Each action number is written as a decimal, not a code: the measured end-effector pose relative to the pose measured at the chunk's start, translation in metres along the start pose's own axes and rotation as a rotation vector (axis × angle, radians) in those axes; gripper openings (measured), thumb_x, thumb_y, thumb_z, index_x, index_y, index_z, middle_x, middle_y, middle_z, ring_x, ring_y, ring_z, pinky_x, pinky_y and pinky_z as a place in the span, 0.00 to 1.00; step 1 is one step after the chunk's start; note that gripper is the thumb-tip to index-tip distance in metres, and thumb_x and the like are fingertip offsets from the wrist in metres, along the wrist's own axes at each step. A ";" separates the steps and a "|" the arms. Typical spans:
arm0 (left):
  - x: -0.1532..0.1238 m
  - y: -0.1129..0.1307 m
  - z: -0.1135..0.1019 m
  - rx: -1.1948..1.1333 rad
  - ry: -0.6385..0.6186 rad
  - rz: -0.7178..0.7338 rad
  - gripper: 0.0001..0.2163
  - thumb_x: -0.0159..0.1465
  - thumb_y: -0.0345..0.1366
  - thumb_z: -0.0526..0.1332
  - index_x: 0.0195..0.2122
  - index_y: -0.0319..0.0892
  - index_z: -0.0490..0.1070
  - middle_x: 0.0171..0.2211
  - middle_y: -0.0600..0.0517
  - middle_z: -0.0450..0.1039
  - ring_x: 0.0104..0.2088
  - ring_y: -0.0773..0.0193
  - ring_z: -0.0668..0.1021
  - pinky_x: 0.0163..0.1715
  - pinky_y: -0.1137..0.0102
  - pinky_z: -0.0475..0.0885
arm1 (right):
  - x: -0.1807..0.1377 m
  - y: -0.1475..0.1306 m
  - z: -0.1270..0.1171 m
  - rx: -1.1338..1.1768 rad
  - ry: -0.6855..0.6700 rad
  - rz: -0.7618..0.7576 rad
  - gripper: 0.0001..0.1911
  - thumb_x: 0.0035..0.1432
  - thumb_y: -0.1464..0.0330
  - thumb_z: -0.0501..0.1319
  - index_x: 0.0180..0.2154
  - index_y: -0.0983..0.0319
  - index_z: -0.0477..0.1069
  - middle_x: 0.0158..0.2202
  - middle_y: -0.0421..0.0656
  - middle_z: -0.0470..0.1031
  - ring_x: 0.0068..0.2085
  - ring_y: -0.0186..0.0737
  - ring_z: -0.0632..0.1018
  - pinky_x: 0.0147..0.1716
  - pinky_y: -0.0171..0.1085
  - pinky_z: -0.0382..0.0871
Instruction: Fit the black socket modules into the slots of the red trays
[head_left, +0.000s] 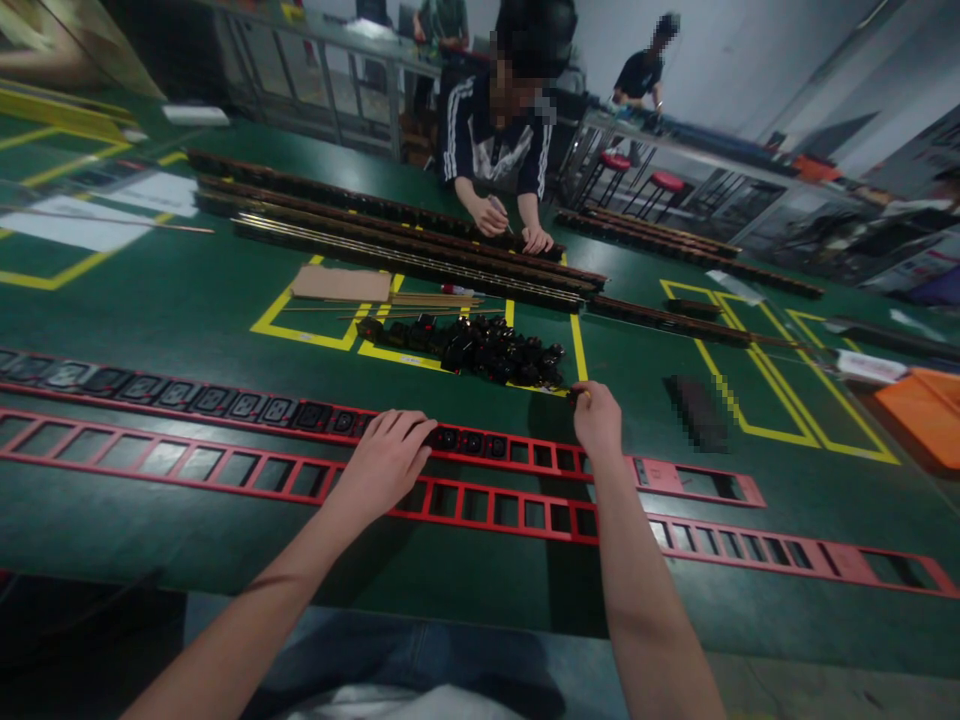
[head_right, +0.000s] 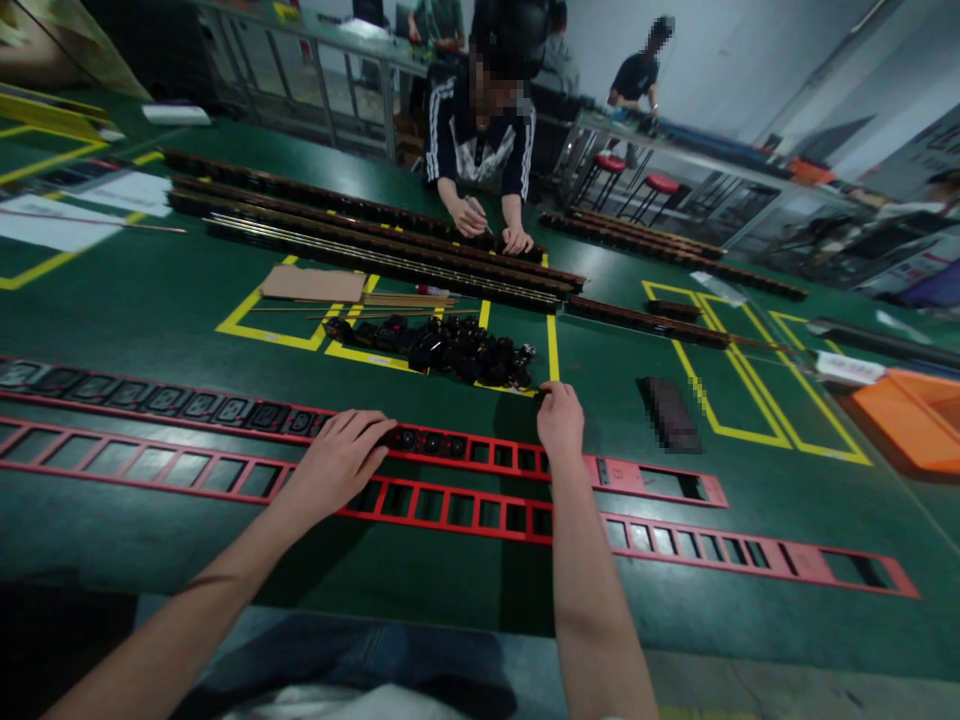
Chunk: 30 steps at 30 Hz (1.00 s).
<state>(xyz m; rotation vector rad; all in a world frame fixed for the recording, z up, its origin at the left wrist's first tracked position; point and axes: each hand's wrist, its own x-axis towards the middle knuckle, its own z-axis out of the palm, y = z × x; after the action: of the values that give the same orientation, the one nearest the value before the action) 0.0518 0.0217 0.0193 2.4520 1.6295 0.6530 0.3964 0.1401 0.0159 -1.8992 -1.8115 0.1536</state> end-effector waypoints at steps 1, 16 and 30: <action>0.000 0.000 0.000 -0.002 0.000 0.000 0.16 0.69 0.33 0.54 0.57 0.42 0.69 0.53 0.43 0.72 0.53 0.50 0.72 0.57 0.51 0.68 | 0.000 0.000 0.001 0.007 0.005 -0.004 0.19 0.57 0.75 0.48 0.45 0.63 0.74 0.47 0.51 0.74 0.50 0.48 0.74 0.53 0.45 0.67; 0.000 0.002 -0.002 0.015 -0.017 -0.010 0.15 0.70 0.32 0.54 0.57 0.41 0.68 0.53 0.44 0.71 0.53 0.50 0.71 0.57 0.52 0.68 | -0.009 -0.010 -0.005 -0.122 0.028 0.304 0.17 0.57 0.66 0.58 0.49 0.62 0.68 0.50 0.52 0.72 0.48 0.52 0.75 0.44 0.46 0.69; 0.000 0.001 -0.002 0.003 0.001 -0.005 0.16 0.69 0.32 0.54 0.57 0.43 0.69 0.53 0.44 0.71 0.53 0.50 0.72 0.56 0.51 0.68 | -0.009 -0.002 -0.006 -0.104 0.018 0.318 0.22 0.59 0.54 0.60 0.47 0.63 0.71 0.47 0.55 0.74 0.47 0.54 0.75 0.45 0.47 0.69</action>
<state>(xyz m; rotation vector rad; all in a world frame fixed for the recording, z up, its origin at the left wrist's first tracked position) 0.0522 0.0210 0.0213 2.4498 1.6375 0.6518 0.3961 0.1293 0.0195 -2.2462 -1.5208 0.1525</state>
